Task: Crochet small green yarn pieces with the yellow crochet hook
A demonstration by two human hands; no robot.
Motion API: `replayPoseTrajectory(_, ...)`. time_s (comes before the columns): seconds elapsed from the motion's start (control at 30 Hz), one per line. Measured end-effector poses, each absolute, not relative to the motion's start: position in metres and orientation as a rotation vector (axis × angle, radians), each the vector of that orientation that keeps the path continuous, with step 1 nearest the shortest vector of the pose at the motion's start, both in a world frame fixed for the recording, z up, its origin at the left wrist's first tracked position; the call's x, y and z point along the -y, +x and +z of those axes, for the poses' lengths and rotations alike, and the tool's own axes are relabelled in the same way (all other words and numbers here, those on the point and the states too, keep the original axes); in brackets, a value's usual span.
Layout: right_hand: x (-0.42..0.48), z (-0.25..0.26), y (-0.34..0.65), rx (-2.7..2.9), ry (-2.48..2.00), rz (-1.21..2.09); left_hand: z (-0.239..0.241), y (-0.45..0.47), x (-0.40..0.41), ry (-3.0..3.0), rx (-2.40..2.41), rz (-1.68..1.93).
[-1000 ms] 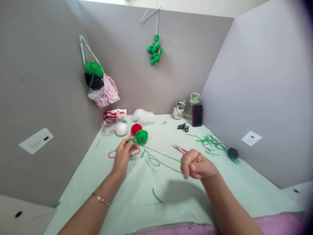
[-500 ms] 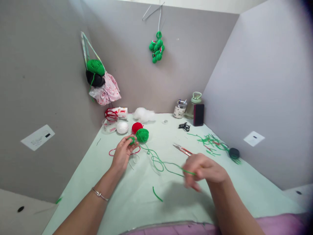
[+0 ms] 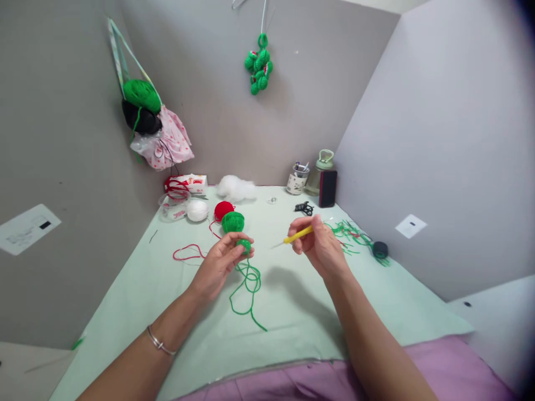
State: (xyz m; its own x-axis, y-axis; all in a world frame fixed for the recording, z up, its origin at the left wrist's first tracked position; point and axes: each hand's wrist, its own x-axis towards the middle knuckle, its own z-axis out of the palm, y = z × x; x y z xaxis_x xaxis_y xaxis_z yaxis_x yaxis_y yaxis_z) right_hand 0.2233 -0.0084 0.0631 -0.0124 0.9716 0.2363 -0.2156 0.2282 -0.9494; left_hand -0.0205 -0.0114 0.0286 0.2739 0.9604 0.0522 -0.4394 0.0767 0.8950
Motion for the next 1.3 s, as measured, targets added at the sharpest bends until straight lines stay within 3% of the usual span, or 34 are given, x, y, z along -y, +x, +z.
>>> replayPoseTrajectory(1.3, 0.020, 0.067, 0.210, 1.193, -0.773, 1.284, 0.032, -0.013, 0.021, 1.028, -0.617, 1.088)
